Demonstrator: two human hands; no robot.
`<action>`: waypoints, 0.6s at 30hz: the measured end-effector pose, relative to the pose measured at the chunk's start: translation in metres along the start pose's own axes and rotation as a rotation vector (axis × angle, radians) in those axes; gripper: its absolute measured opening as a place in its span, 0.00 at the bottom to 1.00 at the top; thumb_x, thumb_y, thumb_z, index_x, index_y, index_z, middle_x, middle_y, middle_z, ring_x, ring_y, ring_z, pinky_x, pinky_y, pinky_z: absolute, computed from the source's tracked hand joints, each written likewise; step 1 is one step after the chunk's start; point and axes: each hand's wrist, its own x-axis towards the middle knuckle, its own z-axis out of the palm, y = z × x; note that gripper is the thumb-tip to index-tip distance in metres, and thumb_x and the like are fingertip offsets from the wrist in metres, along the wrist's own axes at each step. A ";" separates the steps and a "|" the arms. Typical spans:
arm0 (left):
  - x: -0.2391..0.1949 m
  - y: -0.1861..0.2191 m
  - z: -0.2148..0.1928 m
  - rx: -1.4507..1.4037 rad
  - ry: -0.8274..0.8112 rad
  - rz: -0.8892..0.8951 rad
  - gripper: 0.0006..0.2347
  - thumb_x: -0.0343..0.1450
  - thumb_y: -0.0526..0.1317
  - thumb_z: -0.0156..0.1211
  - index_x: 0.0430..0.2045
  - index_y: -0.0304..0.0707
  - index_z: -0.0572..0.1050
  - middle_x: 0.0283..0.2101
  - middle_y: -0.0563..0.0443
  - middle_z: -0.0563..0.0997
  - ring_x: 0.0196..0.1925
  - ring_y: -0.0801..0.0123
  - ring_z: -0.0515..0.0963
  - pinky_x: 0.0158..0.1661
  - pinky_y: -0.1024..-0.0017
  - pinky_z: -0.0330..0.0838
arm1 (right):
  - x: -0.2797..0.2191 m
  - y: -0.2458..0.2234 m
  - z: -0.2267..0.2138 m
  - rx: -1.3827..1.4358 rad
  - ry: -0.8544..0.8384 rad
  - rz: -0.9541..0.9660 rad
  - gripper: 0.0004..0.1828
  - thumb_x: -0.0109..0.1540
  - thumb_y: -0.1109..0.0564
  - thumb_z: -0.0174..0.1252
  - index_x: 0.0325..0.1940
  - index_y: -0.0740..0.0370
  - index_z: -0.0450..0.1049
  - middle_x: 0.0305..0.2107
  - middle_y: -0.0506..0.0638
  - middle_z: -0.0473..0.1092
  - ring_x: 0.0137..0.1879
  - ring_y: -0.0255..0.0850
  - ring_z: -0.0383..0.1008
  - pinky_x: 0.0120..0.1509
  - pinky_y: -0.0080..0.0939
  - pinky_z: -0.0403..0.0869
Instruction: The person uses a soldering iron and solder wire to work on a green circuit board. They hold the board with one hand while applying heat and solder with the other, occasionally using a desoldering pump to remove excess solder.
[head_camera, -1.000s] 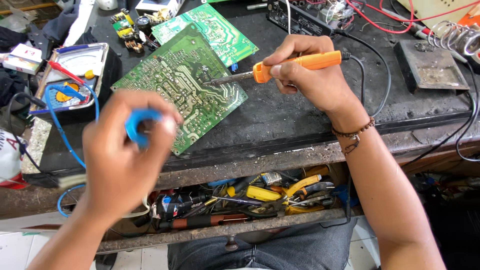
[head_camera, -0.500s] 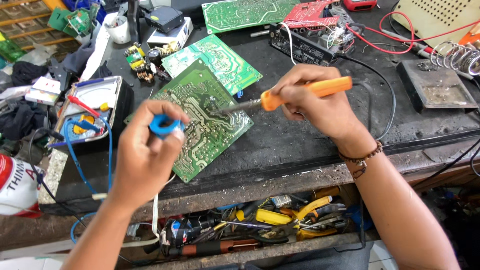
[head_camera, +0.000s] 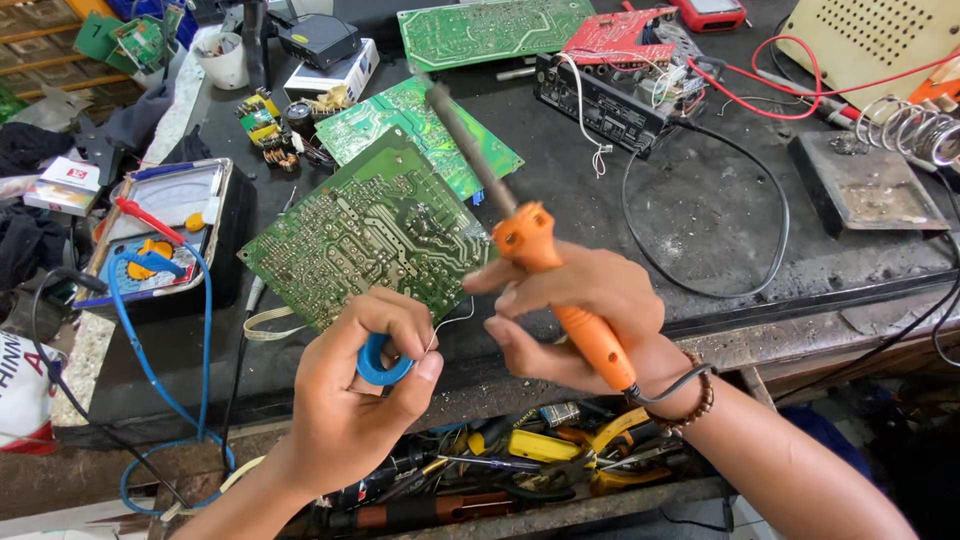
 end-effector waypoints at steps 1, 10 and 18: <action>0.001 0.001 -0.001 0.003 -0.028 -0.003 0.04 0.81 0.38 0.61 0.40 0.42 0.73 0.42 0.47 0.79 0.37 0.70 0.74 0.39 0.73 0.67 | 0.002 -0.002 0.002 -0.033 -0.017 -0.039 0.09 0.70 0.58 0.70 0.48 0.53 0.75 0.42 0.52 0.86 0.42 0.44 0.92 0.48 0.36 0.86; 0.016 0.003 -0.016 0.558 0.051 0.376 0.07 0.77 0.34 0.74 0.46 0.31 0.84 0.45 0.44 0.90 0.42 0.63 0.90 0.45 0.67 0.86 | 0.003 0.011 0.001 -0.043 -0.107 -0.074 0.13 0.69 0.64 0.72 0.47 0.55 0.72 0.37 0.51 0.82 0.39 0.43 0.89 0.46 0.39 0.85; 0.026 0.002 -0.035 0.266 -0.072 0.164 0.04 0.77 0.36 0.72 0.39 0.36 0.87 0.39 0.45 0.85 0.37 0.67 0.86 0.38 0.73 0.79 | 0.003 0.022 -0.006 -0.175 -0.206 -0.103 0.13 0.70 0.67 0.72 0.51 0.55 0.75 0.40 0.49 0.81 0.35 0.40 0.80 0.40 0.37 0.77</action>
